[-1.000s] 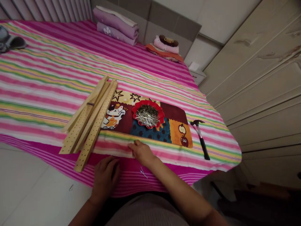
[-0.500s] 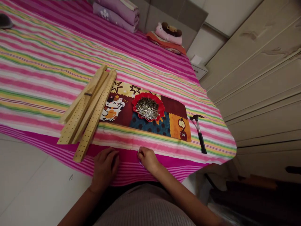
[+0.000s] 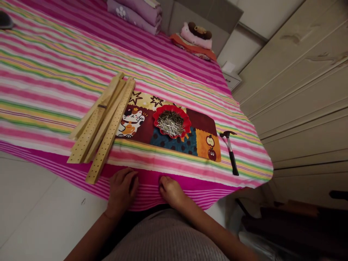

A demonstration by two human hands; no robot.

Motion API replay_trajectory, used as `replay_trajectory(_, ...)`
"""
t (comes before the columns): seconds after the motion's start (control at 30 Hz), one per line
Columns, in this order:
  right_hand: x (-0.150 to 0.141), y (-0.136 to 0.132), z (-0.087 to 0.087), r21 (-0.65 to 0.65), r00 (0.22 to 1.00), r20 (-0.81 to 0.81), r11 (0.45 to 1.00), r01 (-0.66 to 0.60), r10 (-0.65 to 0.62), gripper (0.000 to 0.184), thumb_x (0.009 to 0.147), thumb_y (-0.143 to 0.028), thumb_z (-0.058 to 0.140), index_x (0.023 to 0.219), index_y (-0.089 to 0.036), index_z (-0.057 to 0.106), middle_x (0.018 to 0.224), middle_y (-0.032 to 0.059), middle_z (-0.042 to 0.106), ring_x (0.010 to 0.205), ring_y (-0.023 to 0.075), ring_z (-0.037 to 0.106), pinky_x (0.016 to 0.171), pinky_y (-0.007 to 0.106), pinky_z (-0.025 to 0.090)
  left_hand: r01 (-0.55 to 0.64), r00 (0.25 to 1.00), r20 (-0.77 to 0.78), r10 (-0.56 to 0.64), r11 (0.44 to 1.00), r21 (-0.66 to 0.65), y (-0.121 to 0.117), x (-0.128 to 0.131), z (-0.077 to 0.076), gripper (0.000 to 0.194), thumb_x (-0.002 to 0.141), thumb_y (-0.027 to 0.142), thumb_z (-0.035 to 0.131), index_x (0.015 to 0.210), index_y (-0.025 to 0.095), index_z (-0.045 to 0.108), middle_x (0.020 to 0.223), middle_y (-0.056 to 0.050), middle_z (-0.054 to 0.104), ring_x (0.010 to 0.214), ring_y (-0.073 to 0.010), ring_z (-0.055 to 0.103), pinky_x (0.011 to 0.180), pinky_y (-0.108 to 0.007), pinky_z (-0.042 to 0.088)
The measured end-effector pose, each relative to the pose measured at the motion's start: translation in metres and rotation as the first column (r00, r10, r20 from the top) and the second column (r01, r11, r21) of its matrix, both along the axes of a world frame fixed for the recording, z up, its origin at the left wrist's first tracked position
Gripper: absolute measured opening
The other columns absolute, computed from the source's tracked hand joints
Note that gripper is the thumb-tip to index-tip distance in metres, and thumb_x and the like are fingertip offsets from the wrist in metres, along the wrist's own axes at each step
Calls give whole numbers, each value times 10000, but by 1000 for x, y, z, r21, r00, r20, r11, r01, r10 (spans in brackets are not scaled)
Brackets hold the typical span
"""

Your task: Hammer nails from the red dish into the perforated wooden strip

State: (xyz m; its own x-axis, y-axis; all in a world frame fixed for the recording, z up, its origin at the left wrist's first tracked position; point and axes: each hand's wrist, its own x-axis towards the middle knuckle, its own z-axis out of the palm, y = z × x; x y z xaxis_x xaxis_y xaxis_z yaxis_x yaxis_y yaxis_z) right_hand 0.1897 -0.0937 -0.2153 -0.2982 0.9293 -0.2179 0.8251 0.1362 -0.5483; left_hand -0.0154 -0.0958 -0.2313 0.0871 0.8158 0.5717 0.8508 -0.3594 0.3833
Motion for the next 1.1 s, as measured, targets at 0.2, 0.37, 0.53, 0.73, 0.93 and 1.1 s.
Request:
replay_trajectory(0.2, 9, 5, -3, 15, 977, -186, 994, 109, -104, 157, 661, -54, 471, 692, -206, 485, 621, -39, 530, 579, 112, 501, 564, 195, 400, -10, 1000, 8, 10, 1000, 10, -2, -2, -1, 145, 796, 185, 582, 934, 147, 606, 984, -88, 578, 935, -214, 535, 840, -356, 407)
replay_trajectory(0.37, 28, 18, 32, 32, 918, -345, 976, 217, -193, 74, 740, -144, 454, 708, -210, 464, 567, -66, 482, 471, 89, 478, 468, 177, 411, -11, 1000, 4, 11, 1000, 13, -1, -4, -2, 154, 792, 182, 584, 938, 140, 609, 984, -93, 579, 936, -221, 538, 838, -364, 411)
replay_trajectory(0.53, 24, 54, 99, 231, 882, -427, 919, 319, -199, 73, 827, -255, 478, 834, -208, 533, 632, -42, 531, 546, 108, 523, 532, 203, 435, 27, 1000, -8, -27, 1000, 0, 2, -5, -3, 151, 802, 190, 571, 943, 144, 600, 982, -92, 579, 924, -217, 543, 825, -360, 422)
replay_trajectory(0.73, 20, 130, 136, 564, 957, -277, 793, 232, -83, 154, 802, -182, 500, 924, -192, 594, 906, 63, 630, 863, 198, 581, 813, 319, 445, 32, 999, -3, -32, 996, 78, 4, -7, -4, 134, 802, 180, 565, 931, 151, 591, 978, -94, 578, 885, -204, 552, 800, -350, 432)
replay_trajectory(0.93, 19, 97, 102, 495, 972, -217, 847, 193, -95, 170, 869, -160, 416, 934, -176, 572, 920, 79, 613, 863, 186, 573, 786, 305, 455, 17, 1000, 18, -18, 998, 52, 3, -8, -6, 135, 807, 186, 563, 932, 151, 598, 983, -96, 582, 900, -212, 551, 808, -360, 429)
replay_trajectory(1.1, 6, 28, 56, 232, 996, -57, 971, -54, 69, 126, 785, -93, 527, 755, -198, 590, 743, -9, 646, 694, 128, 604, 647, 198, 446, 8, 999, 34, -8, 1000, 5, 2, -7, -5, 149, 814, 217, 554, 941, 163, 610, 985, -88, 589, 932, -214, 552, 833, -359, 419)
